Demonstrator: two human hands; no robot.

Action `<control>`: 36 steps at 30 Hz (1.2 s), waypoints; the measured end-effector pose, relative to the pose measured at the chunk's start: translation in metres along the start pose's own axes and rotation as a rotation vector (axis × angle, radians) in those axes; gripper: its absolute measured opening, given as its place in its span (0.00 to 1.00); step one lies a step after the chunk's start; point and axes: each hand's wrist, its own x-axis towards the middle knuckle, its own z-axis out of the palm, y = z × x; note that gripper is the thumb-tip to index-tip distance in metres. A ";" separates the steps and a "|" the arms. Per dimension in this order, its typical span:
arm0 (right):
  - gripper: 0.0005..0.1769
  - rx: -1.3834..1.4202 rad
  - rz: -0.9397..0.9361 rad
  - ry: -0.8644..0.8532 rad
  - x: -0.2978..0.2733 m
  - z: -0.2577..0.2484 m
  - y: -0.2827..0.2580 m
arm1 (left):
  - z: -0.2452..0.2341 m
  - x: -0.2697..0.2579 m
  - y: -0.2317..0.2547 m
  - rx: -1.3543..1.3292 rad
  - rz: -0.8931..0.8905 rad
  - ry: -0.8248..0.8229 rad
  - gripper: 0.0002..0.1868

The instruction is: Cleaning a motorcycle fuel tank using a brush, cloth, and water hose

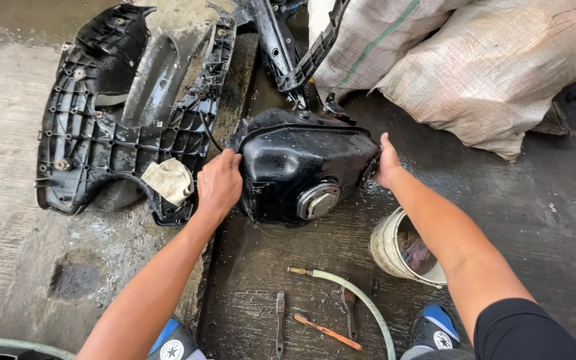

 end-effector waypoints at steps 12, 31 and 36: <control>0.45 -0.484 -0.203 0.020 -0.064 0.000 -0.105 | -0.006 -0.041 -0.007 -0.208 -0.306 -0.153 0.19; 0.22 -1.047 -0.183 -0.241 -0.096 0.080 -0.054 | 0.112 -0.206 -0.110 -0.757 -0.770 -0.162 0.18; 0.41 -1.110 -0.043 -0.176 -0.116 0.101 -0.062 | 0.098 -0.206 -0.085 -0.987 -1.057 -0.324 0.19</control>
